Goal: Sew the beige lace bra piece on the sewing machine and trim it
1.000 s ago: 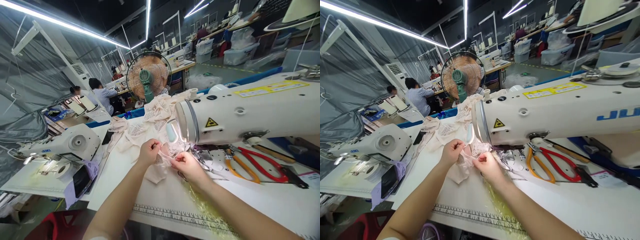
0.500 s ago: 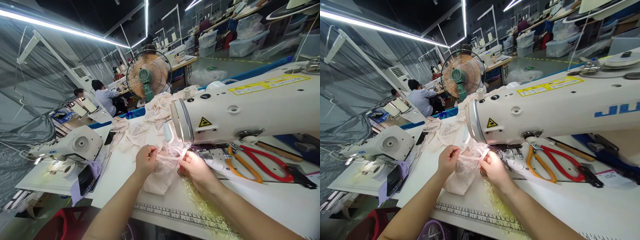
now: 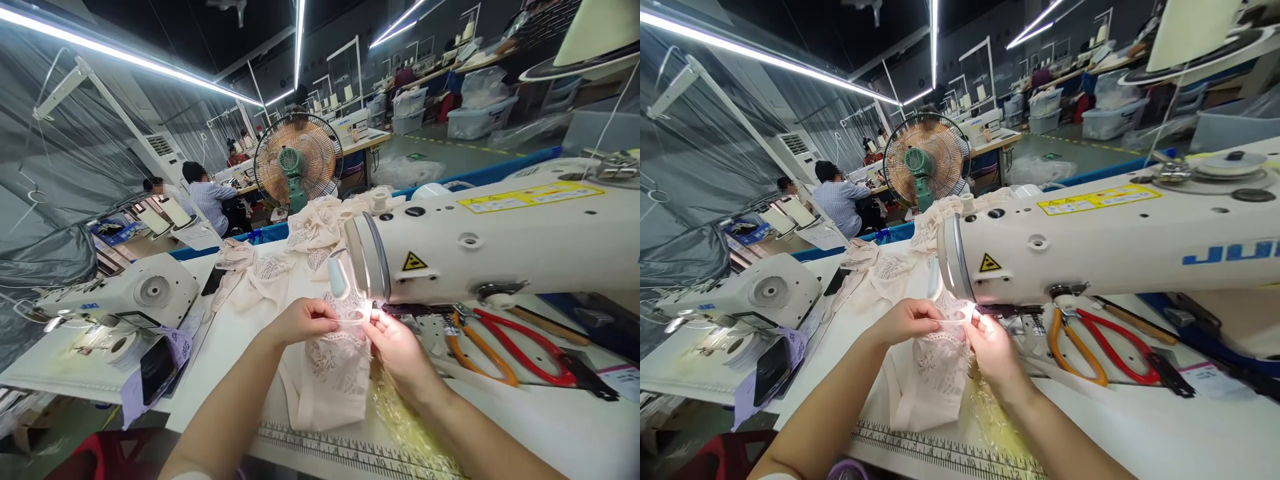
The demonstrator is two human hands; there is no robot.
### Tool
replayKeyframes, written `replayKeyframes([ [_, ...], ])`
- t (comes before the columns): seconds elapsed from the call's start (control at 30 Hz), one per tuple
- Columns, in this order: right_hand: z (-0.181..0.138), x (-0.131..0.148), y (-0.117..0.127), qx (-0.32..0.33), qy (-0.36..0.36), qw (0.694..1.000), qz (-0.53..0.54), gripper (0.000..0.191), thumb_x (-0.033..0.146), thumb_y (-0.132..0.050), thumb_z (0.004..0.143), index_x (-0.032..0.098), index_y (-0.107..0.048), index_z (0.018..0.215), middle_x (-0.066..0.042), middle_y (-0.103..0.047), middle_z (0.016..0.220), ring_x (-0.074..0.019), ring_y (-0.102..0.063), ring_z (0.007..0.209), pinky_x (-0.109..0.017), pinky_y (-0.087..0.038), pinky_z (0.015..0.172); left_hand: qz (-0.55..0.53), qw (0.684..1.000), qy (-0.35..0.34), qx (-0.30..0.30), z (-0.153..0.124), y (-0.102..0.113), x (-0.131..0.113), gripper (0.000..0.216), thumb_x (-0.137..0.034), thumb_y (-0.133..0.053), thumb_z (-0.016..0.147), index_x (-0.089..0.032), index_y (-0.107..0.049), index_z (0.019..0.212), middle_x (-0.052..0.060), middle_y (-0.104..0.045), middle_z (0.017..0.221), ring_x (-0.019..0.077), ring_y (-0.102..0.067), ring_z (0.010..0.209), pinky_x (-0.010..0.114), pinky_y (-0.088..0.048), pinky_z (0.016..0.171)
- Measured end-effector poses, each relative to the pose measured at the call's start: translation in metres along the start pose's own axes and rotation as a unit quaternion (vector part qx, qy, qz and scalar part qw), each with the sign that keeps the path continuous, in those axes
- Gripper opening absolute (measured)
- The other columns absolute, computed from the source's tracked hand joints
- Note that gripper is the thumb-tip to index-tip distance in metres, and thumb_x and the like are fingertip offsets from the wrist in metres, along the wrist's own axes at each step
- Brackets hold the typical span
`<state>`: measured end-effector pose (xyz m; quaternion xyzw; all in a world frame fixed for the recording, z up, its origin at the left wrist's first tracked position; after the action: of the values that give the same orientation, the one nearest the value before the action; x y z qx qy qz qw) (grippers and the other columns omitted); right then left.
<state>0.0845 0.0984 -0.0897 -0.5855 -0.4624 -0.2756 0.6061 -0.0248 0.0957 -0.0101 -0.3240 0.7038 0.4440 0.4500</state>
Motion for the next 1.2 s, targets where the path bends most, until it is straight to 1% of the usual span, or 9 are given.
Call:
replayKeyframes([
  [0.13,0.0,-0.001,-0.004,0.013,0.001,1.0,0.018,0.029,0.048,-0.063,0.071,0.022,-0.057,0.083,-0.003,-0.065,0.075,-0.0194,-0.059,0.068,-0.034,-0.047,0.066,-0.128,0.991,0.013,-0.026,0.004,-0.004,0.016,0.025,-0.033,-0.07,0.062,-0.012,-0.059,0.067,-0.003,-0.047,0.056,0.0061,-0.036,0.051,0.019,-0.023,0.048],
  [0.23,-0.002,0.003,-0.005,0.005,0.003,0.999,0.034,0.029,0.047,-0.064,0.071,0.022,-0.056,0.083,-0.003,-0.066,0.078,-0.02,-0.061,0.071,-0.034,-0.048,0.068,-0.159,0.987,0.023,-0.024,0.005,-0.008,0.023,0.028,-0.035,-0.072,0.06,-0.012,-0.059,0.066,-0.003,-0.049,0.056,0.0067,-0.039,0.053,0.019,-0.026,0.05],
  [0.4,-0.01,0.011,-0.013,-0.008,-0.032,0.996,0.077,0.037,0.047,-0.072,0.062,0.02,-0.057,0.083,-0.003,-0.067,0.077,-0.0197,-0.062,0.073,-0.028,-0.049,0.061,-0.219,0.972,0.077,-0.048,0.006,-0.009,0.038,0.036,-0.04,-0.077,0.053,-0.011,-0.059,0.062,-0.003,-0.049,0.052,0.0064,-0.039,0.048,0.02,-0.026,0.048],
  [0.47,-0.014,0.016,-0.019,0.007,-0.04,0.995,0.09,0.038,0.046,-0.073,0.062,0.02,-0.058,0.084,-0.003,-0.068,0.078,-0.0199,-0.063,0.076,-0.027,-0.049,0.062,-0.242,0.965,0.082,-0.06,0.007,-0.009,0.041,0.036,-0.04,-0.078,0.051,-0.011,-0.06,0.062,-0.002,-0.05,0.052,0.007,-0.041,0.048,0.02,-0.027,0.049],
  [0.6,-0.019,0.019,-0.035,0.081,-0.049,0.989,0.112,0.036,0.037,-0.074,0.066,0.02,-0.056,0.093,-0.004,-0.068,0.095,-0.0204,-0.063,0.09,-0.03,-0.049,0.078,-0.262,0.961,0.059,-0.069,0.006,-0.009,0.038,0.035,-0.037,-0.079,0.051,-0.01,-0.063,0.065,0.0,-0.054,0.057,0.0085,-0.046,0.052,0.021,-0.032,0.052],
  [0.7,-0.019,0.014,-0.037,0.108,-0.065,0.985,0.119,0.044,0.032,-0.076,0.065,0.02,-0.052,0.1,-0.006,-0.067,0.103,-0.0225,-0.061,0.098,-0.033,-0.048,0.082,-0.276,0.956,0.06,-0.074,0.004,-0.01,0.039,0.035,-0.037,-0.079,0.051,-0.01,-0.062,0.066,0.001,-0.056,0.058,0.0093,-0.048,0.053,0.022,-0.035,0.053],
  [0.87,-0.019,0.007,-0.031,0.09,-0.09,0.988,0.093,0.058,0.034,-0.078,0.062,0.02,-0.048,0.109,-0.008,-0.067,0.103,-0.0244,-0.06,0.101,-0.036,-0.046,0.086,-0.285,0.955,0.054,-0.069,0.003,-0.012,0.037,0.035,-0.038,-0.078,0.054,-0.011,-0.058,0.063,-0.001,-0.054,0.055,0.0078,-0.046,0.049,0.02,-0.032,0.049],
  [1.0,-0.018,0.01,-0.028,0.066,-0.089,0.99,0.09,0.058,0.038,-0.078,0.06,0.02,-0.05,0.108,-0.008,-0.064,0.111,-0.0247,-0.056,0.107,-0.037,-0.043,0.091,-0.275,0.958,0.049,-0.068,0.003,-0.013,0.034,0.036,-0.04,-0.078,0.055,-0.011,-0.058,0.064,-0.002,-0.052,0.054,0.007,-0.044,0.048,0.019,-0.03,0.047],
  [1.2,-0.014,0.008,-0.019,0.018,-0.092,0.989,0.115,0.055,0.036,-0.08,0.055,0.019,-0.055,0.102,-0.007,-0.066,0.106,-0.0253,-0.056,0.107,-0.038,-0.042,0.093,-0.257,0.962,0.067,-0.068,0.001,-0.012,0.034,0.037,-0.038,-0.081,0.051,-0.01,-0.062,0.068,0.0,-0.056,0.058,0.0086,-0.048,0.052,0.02,-0.033,0.051],
])
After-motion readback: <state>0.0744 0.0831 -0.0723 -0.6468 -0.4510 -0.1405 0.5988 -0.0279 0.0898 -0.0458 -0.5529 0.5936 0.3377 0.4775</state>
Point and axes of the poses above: each hand's wrist, its own z-axis towards the middle knuckle, its own y-axis out of the back of the hand, x = y × z, the point moved 10 cm from there along z, towards the middle knuckle
